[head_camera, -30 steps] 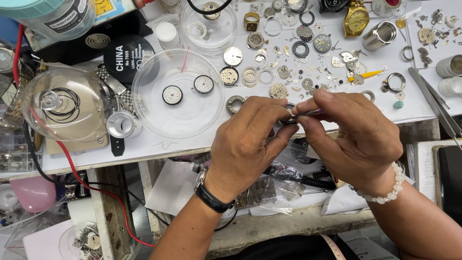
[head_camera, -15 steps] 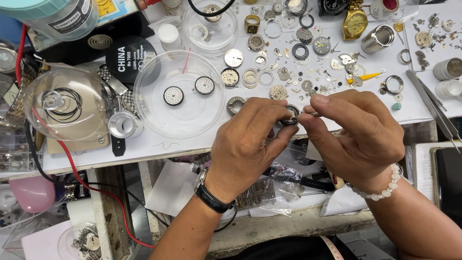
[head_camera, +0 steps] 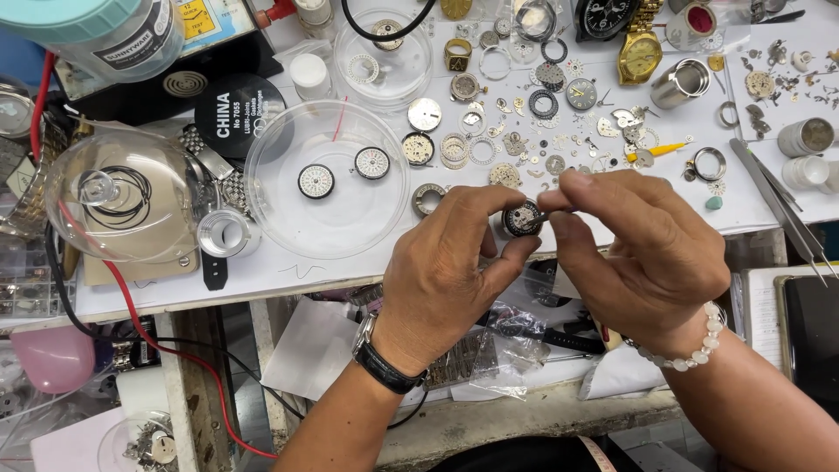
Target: The person is using fine-tipped tweezers to carefully assemble and adjust tiny gears and components within a watch movement on a cluttered workbench.
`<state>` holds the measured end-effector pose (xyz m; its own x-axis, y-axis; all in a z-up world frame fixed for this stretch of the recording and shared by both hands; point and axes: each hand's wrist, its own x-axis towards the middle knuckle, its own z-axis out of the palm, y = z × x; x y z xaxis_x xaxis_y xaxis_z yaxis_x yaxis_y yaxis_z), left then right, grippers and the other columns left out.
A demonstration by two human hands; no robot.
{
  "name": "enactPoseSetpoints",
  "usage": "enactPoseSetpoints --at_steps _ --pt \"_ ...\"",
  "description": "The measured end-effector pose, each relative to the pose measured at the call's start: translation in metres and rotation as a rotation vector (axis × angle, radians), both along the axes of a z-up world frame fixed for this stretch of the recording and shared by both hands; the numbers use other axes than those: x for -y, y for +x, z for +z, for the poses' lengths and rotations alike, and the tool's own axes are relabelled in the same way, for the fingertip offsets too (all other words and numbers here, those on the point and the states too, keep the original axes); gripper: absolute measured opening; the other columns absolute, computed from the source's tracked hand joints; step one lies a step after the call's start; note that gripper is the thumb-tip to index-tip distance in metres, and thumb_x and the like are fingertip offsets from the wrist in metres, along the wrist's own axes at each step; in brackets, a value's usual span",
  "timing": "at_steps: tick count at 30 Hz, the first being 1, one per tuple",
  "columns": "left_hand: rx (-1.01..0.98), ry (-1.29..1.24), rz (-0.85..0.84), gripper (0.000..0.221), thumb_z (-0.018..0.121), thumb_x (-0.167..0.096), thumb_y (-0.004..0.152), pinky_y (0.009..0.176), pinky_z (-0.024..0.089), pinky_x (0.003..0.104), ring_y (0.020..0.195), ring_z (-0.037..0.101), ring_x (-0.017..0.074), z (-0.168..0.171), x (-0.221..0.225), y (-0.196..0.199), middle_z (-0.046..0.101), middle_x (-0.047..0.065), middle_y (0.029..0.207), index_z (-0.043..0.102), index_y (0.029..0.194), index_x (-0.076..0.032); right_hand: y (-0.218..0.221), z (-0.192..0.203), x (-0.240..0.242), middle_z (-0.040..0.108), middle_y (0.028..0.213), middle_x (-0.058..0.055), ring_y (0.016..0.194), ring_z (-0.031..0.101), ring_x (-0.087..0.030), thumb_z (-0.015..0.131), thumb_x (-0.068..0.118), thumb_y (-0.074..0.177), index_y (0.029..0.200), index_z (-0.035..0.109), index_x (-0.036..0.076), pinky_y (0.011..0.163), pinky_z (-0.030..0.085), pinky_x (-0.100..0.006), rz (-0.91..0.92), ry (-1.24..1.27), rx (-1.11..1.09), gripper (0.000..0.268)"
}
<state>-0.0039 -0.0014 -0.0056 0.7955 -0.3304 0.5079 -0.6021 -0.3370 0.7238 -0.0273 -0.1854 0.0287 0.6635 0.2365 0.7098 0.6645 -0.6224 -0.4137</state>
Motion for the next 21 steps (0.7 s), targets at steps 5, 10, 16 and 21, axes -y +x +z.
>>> enactPoseSetpoints --at_steps 5,10,16,21 --pt "0.019 0.003 0.012 0.041 0.083 -0.011 0.095 0.059 0.052 0.031 0.067 0.060 0.0145 0.001 0.000 0.000 0.061 0.003 0.091 0.054 0.125 -0.013 0.001 0.004 0.001 0.069 0.107 -0.025 0.090 0.069 -0.030 0.076 -0.007 0.100 0.125 0.062 -0.004 0.080 0.062 -0.037 0.011 0.001 -0.020 0.029" --pt "0.019 0.001 0.012 0.039 0.082 -0.010 0.096 0.058 0.050 0.032 0.066 0.058 0.0160 0.002 0.000 0.000 0.059 0.003 0.085 0.054 0.124 -0.011 -0.001 -0.003 0.000 0.075 0.102 -0.024 0.089 0.076 -0.029 0.075 -0.013 0.099 0.124 0.061 -0.006 0.079 0.064 -0.034 -0.004 0.006 0.011 0.029" --pt "0.018 0.015 0.012 0.041 0.083 -0.010 0.095 0.059 0.052 0.032 0.067 0.060 0.0152 0.001 0.001 0.000 0.061 0.003 0.090 0.054 0.124 -0.012 -0.002 -0.001 -0.001 0.073 0.102 -0.026 0.093 0.076 -0.030 0.075 -0.009 0.098 0.121 0.062 -0.005 0.084 0.065 -0.034 0.016 0.039 -0.030 0.028" --pt "-0.004 -0.006 0.009 0.038 0.081 -0.012 0.095 0.061 0.053 0.031 0.068 0.061 0.0139 0.003 0.000 0.000 0.060 0.002 0.090 0.056 0.124 -0.012 -0.003 -0.010 0.010 0.073 0.109 -0.025 0.098 0.078 -0.029 0.072 -0.013 0.101 0.135 0.054 -0.002 0.086 0.070 -0.032 0.082 0.060 0.037 0.040"
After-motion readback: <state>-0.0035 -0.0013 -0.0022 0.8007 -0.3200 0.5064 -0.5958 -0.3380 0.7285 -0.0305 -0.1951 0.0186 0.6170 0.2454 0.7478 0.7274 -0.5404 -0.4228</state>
